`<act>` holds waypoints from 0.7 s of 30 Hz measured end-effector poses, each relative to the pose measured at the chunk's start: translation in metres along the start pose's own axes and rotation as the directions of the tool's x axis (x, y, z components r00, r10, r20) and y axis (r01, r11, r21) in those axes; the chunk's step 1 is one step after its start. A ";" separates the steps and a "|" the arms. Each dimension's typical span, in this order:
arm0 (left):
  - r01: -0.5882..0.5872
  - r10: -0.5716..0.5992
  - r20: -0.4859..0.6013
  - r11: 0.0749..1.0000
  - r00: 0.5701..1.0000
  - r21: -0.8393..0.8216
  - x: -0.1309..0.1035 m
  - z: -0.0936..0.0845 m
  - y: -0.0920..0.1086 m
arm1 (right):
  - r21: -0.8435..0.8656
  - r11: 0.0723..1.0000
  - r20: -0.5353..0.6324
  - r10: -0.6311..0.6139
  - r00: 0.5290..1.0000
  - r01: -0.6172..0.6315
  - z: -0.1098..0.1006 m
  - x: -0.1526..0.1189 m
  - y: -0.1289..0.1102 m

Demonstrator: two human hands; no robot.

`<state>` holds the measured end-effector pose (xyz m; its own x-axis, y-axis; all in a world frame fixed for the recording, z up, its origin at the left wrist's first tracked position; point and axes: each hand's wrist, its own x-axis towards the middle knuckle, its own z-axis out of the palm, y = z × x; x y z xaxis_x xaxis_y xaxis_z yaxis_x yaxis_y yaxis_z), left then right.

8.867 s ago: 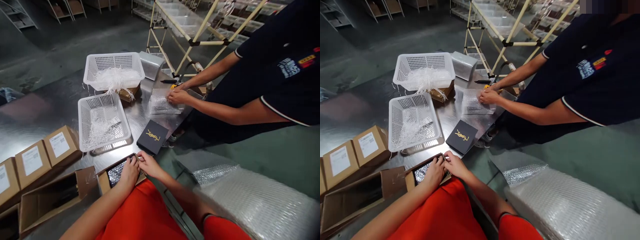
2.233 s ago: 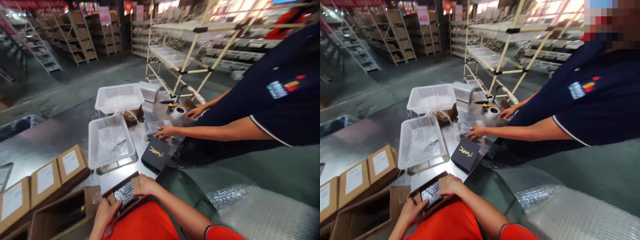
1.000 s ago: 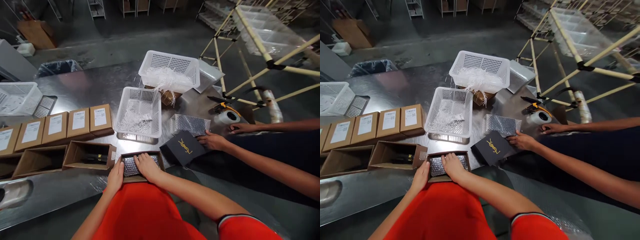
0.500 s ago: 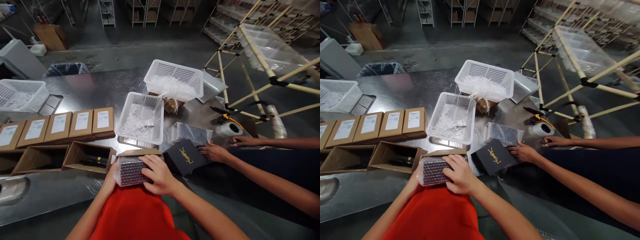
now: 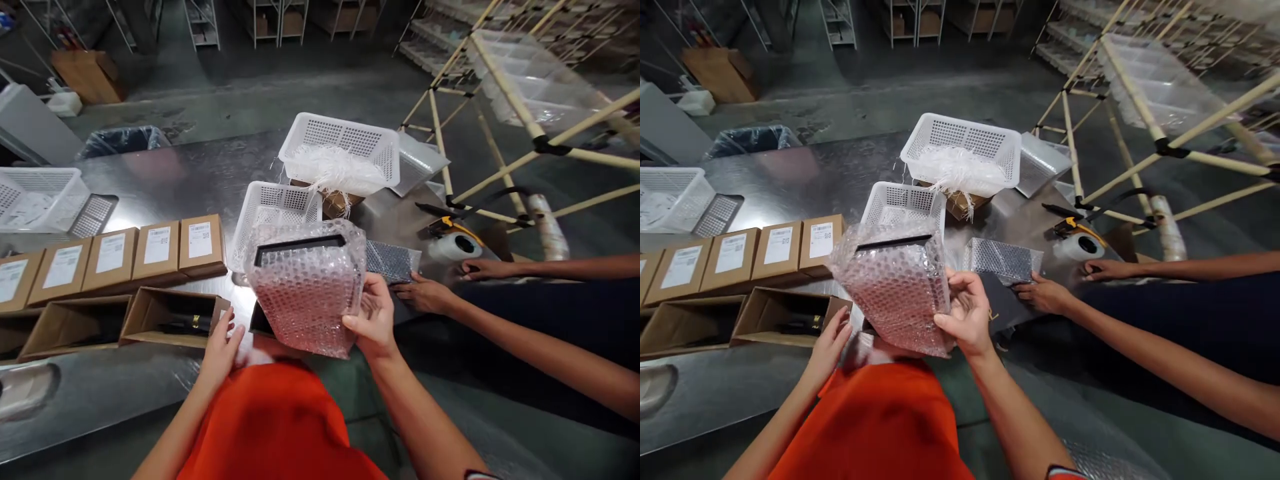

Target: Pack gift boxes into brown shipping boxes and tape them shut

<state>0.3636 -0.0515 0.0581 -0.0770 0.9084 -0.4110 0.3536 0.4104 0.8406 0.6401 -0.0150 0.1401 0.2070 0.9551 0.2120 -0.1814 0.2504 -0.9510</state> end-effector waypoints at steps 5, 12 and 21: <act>-0.548 0.541 0.155 0.709 0.826 0.443 -0.012 0.017 0.033 | 0.136 0.990 -0.341 0.026 0.940 0.022 -0.013 -0.002 0.001; -0.663 -0.101 0.828 0.549 0.551 0.509 0.051 0.083 0.096 | 0.158 0.975 -0.717 0.003 0.697 0.159 -0.056 -0.009 -0.038; -0.790 -0.344 0.848 0.337 0.404 0.513 0.071 0.115 0.068 | 0.337 0.942 -0.766 0.281 0.578 -0.012 -0.085 -0.060 0.011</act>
<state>0.4894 0.0317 0.0454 0.6374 0.1573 -0.7543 0.6580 -0.6205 0.4266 0.7070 -0.0827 0.0975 0.8053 0.5007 -0.3175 -0.4968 0.2776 -0.8222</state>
